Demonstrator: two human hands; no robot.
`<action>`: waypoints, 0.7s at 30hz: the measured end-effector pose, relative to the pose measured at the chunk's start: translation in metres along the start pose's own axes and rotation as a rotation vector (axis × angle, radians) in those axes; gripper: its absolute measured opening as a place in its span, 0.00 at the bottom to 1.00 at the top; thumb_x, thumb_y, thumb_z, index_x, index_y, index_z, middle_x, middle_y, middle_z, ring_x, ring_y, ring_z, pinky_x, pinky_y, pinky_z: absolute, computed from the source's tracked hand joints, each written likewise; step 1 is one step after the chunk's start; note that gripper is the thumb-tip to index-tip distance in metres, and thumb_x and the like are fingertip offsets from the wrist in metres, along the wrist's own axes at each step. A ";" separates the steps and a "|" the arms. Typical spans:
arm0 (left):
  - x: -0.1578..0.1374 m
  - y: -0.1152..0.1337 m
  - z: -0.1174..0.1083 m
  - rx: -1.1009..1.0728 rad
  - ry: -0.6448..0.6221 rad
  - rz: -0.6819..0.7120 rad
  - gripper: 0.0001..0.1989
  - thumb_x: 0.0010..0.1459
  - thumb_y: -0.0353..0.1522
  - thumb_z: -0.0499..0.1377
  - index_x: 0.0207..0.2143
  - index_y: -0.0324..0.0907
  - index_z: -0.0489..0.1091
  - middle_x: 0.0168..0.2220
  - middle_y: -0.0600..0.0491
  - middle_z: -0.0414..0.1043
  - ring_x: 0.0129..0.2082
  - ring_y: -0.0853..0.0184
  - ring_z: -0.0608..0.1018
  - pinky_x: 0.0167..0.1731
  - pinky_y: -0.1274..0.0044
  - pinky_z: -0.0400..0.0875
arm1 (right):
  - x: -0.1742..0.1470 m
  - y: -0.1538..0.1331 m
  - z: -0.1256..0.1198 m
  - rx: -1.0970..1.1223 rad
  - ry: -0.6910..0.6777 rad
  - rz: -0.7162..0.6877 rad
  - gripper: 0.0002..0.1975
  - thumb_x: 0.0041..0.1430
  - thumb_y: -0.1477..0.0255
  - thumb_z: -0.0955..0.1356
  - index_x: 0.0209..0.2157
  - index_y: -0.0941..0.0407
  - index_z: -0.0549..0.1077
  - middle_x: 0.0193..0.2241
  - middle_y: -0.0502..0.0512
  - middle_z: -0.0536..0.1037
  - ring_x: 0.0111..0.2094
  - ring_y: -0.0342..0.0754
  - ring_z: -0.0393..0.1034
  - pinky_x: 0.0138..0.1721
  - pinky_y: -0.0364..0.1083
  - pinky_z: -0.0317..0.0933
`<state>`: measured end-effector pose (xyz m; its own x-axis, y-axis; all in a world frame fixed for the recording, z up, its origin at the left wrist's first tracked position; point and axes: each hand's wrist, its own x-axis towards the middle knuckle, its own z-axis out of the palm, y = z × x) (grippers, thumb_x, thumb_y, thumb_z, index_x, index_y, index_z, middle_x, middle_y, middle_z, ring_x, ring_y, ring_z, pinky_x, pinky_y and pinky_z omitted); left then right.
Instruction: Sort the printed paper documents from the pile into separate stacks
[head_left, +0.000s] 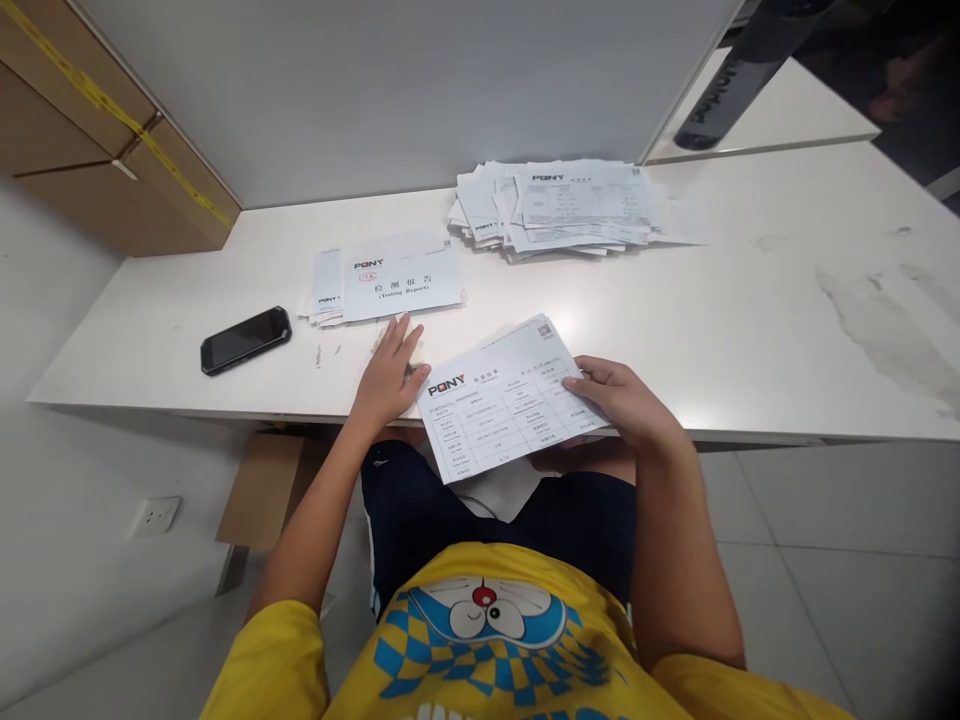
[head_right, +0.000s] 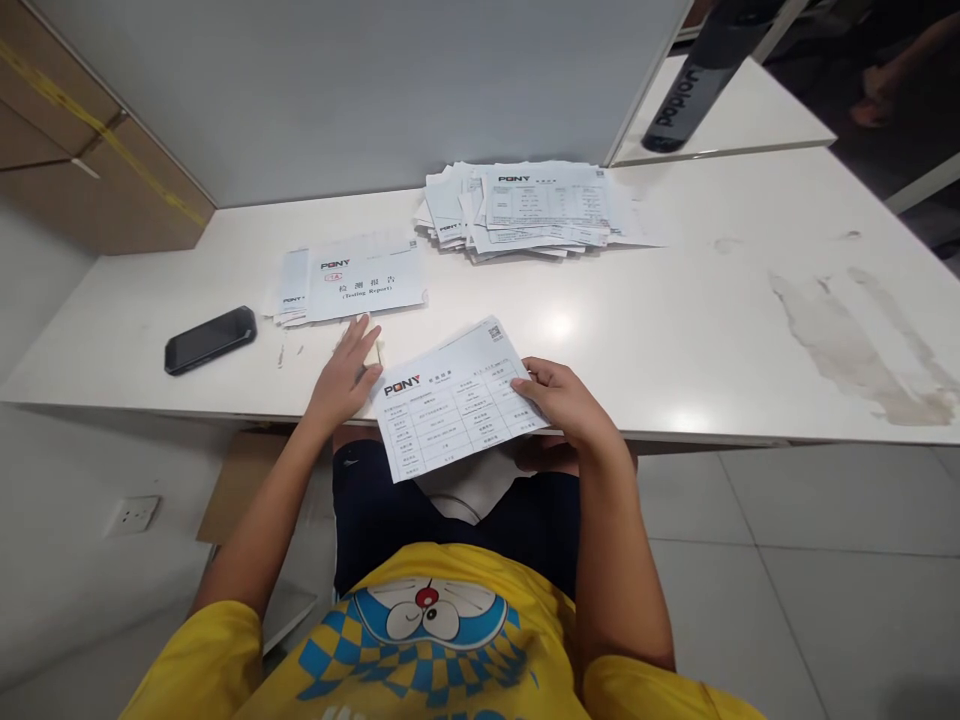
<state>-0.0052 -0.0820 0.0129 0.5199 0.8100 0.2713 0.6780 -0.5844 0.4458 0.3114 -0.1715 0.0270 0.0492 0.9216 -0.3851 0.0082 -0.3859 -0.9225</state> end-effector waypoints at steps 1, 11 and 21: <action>0.000 0.001 0.000 0.009 -0.005 0.005 0.27 0.66 0.39 0.50 0.66 0.43 0.54 0.71 0.44 0.46 0.71 0.52 0.47 0.67 0.57 0.49 | 0.000 0.000 0.001 -0.017 0.010 0.003 0.15 0.49 0.62 0.72 0.36 0.56 0.74 0.25 0.54 0.77 0.28 0.52 0.73 0.25 0.47 0.66; 0.003 0.011 0.002 0.250 -0.165 0.152 0.31 0.69 0.42 0.47 0.68 0.38 0.49 0.70 0.41 0.47 0.71 0.55 0.48 0.67 0.61 0.48 | 0.002 0.009 0.000 -0.084 0.066 -0.014 0.15 0.53 0.61 0.70 0.40 0.54 0.73 0.31 0.54 0.79 0.30 0.51 0.74 0.26 0.46 0.67; 0.001 0.013 0.006 0.229 -0.179 0.162 0.32 0.70 0.41 0.44 0.70 0.40 0.38 0.71 0.40 0.42 0.72 0.54 0.44 0.67 0.58 0.48 | 0.003 0.012 0.001 -0.129 0.104 -0.038 0.13 0.54 0.61 0.69 0.39 0.54 0.73 0.30 0.53 0.78 0.28 0.49 0.71 0.24 0.45 0.65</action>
<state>0.0071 -0.0889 0.0138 0.6998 0.6964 0.1594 0.6678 -0.7169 0.2004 0.3105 -0.1736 0.0148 0.1492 0.9289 -0.3390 0.1395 -0.3592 -0.9228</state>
